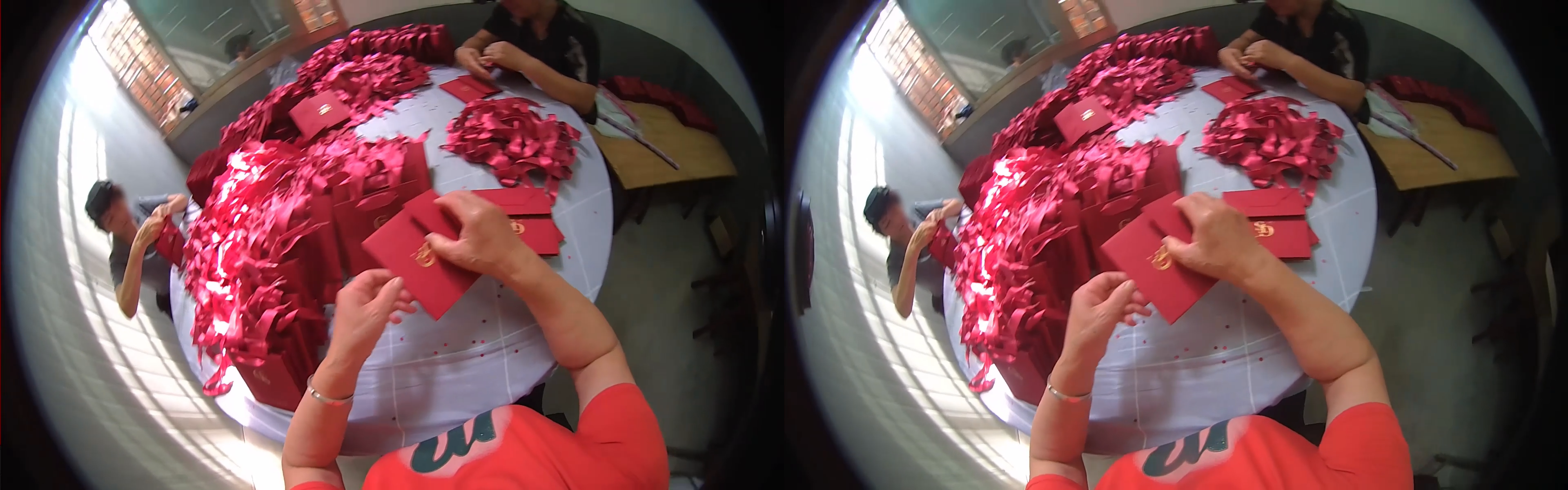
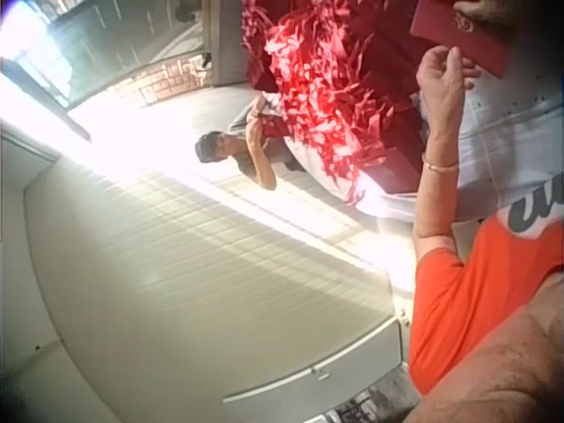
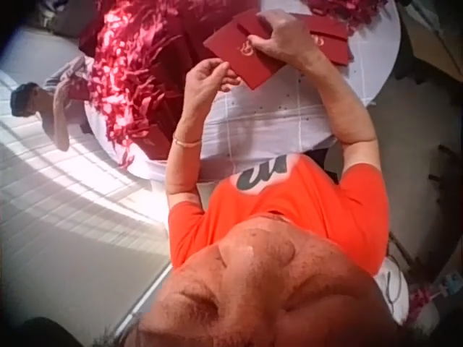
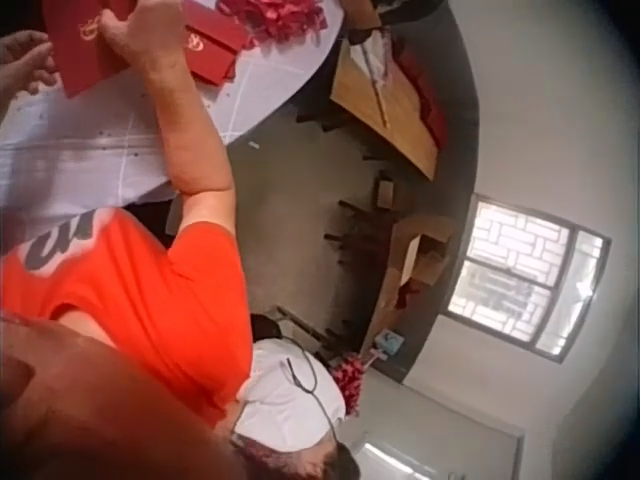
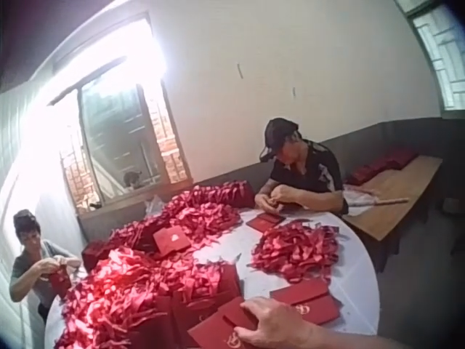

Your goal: The person attaches ribbon handles to paper gift bags by threading ribbons through the holes in each bag and securing them by hand.

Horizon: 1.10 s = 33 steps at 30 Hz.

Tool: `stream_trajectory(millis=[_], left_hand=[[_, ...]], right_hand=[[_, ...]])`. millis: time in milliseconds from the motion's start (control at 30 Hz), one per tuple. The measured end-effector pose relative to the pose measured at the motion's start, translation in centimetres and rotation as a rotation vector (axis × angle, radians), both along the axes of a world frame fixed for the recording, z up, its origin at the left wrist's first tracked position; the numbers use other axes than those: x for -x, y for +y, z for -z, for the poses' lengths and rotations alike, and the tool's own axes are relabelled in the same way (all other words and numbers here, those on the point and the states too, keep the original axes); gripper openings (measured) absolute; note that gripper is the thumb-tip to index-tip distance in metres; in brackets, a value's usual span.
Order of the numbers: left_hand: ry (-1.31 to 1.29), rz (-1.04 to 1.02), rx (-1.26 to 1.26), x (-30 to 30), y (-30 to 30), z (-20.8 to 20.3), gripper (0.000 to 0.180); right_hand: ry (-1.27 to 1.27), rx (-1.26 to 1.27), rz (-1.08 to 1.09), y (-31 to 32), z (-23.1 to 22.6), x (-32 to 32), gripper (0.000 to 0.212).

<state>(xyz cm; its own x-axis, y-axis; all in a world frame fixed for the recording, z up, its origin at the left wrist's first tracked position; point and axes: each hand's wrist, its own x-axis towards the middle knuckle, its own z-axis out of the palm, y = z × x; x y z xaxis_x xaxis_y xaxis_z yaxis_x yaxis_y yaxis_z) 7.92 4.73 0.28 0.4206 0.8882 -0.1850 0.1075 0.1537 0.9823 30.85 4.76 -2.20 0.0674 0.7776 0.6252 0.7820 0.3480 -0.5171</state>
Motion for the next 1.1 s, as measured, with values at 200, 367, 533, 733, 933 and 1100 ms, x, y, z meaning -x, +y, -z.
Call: stream_trajectory(millis=[200, 367, 533, 733, 933, 1100], left_hand=[[0.095, -0.062, -0.151, 1.8, 0.4, -0.2, 0.015], [0.265, -0.02, -0.189, 4.4, 0.6, -0.7, 0.015], [0.362, 0.184, -0.152, 6.9, -1.0, -2.2, 0.01], [0.363, 0.432, -0.072, 9.9, -0.8, -3.5, 0.01], [0.322, 0.466, 0.01, 8.8, 0.2, -2.8, 0.014], [0.523, 0.451, -0.165, 9.4, -0.3, -1.9, 0.02]], right_hand=[[-0.069, 0.121, -0.066, -1.1, 0.2, 1.6, 0.062], [-0.044, 0.097, -0.119, -1.5, -0.1, 2.2, 0.068], [-0.079, -0.048, 0.122, 1.8, 0.7, -4.2, 0.038], [-0.379, 0.088, 0.53, 4.2, 4.9, -11.3, 0.026], [-0.474, 0.143, 0.699, 4.7, 5.1, -10.8, 0.008], [-0.083, -0.31, 0.473, 4.0, 2.0, -9.7, 0.008]])
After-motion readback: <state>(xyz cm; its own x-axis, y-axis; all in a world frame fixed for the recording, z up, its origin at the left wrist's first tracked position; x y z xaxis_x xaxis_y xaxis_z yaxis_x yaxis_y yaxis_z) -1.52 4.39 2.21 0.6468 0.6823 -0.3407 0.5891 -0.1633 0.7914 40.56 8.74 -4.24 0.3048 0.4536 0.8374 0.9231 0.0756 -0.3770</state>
